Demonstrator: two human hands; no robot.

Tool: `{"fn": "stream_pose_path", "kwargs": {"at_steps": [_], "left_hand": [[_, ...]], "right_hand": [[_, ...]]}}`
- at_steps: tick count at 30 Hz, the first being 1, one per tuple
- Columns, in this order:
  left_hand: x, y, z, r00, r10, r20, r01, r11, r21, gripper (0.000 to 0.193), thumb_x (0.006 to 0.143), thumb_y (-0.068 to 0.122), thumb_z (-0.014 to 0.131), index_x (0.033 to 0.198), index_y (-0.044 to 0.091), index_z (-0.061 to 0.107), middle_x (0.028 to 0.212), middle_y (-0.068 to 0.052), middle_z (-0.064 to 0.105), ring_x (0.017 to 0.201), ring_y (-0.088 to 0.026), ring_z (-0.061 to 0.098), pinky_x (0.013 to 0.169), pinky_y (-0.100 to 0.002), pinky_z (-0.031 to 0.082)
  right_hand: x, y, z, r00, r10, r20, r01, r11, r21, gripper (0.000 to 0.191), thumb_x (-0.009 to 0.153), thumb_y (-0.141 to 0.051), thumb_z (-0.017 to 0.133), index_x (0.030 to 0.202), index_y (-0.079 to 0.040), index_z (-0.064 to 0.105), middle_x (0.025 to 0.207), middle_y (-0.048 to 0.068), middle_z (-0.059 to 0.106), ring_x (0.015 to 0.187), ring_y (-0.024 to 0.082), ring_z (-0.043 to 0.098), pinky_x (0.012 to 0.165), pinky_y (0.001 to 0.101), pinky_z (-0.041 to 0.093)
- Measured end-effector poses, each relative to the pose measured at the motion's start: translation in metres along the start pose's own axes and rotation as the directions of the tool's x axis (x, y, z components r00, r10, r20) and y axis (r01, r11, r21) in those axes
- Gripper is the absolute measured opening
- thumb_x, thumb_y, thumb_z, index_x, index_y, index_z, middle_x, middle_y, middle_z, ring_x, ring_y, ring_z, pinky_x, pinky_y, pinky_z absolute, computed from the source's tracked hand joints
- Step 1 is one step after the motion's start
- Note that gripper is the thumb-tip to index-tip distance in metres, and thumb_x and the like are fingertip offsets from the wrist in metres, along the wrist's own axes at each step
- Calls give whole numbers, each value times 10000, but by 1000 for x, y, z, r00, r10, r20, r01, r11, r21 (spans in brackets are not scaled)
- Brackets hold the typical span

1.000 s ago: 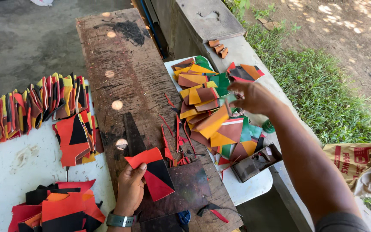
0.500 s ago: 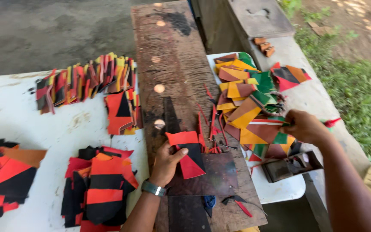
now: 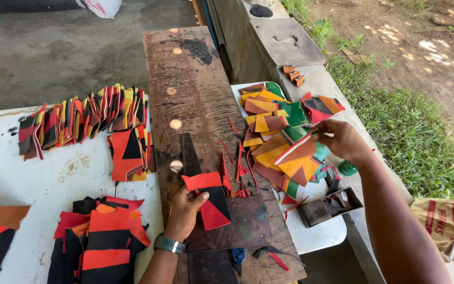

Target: The person uses a utility knife to cut small pieces of colored material on a wooden board. They repeatedly position the material, cut along its edges, and place the cut pieces into a cardboard box. The process is repeated with multiple pieces of material.

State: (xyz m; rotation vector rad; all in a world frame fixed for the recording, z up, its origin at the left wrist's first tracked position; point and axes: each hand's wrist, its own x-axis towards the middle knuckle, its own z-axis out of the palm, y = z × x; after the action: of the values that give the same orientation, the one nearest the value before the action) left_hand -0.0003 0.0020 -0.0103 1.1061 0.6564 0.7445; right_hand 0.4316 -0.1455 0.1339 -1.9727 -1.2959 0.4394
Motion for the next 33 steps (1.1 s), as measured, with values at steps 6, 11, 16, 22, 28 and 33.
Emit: {"fn": "stream_pose_path", "kwargs": {"at_steps": [6,11,16,22,28,33], "left_hand": [[-1,0,0,1000,-5,-7,6,1000,27,223,904,89,738,1125,70,709,838,41,599,718,-72,555,654,-280,516],[-3,16,6,996,-94,-6,93,994,-50,273,917,124,741,1183,78,701,921,0,630,782,-113,566,666,-306,488],[-14,43,27,977,66,202,33,891,-452,403,889,59,762,1277,41,655,1221,-32,704,1141,-147,672,1004,-309,547],[-35,53,64,973,113,203,-22,914,-405,360,891,15,776,1233,16,663,1164,-51,718,1084,-160,668,967,-324,538],[-36,53,55,982,172,82,-153,967,-204,365,884,15,763,1239,24,680,1143,-30,716,1047,-116,657,944,-301,539],[-45,54,42,990,129,49,-115,968,-223,318,888,22,754,1200,14,695,1127,-43,729,1037,-140,672,940,-316,544]], "right_hand": [[3,-41,-17,993,66,-102,-52,989,137,206,978,-109,690,1160,-14,699,984,7,711,905,72,613,812,280,531],[-12,-74,-16,996,27,88,-46,975,217,325,897,-43,707,1222,-48,704,1001,5,712,909,86,616,812,285,519],[-39,-87,58,938,-159,310,-20,863,505,386,826,2,753,1202,-45,678,1108,2,680,1026,100,630,870,282,519],[-66,-122,188,951,-186,249,-89,604,792,336,914,-42,717,1241,-50,640,1131,47,669,1065,144,626,927,307,505],[-101,-153,218,885,177,430,-458,169,873,583,998,-480,437,1328,-31,608,1203,123,704,1100,225,658,948,377,519],[-119,-155,210,883,143,446,-413,-211,886,715,1043,-571,406,1385,39,555,1345,170,642,1223,258,619,1064,374,465]]}}
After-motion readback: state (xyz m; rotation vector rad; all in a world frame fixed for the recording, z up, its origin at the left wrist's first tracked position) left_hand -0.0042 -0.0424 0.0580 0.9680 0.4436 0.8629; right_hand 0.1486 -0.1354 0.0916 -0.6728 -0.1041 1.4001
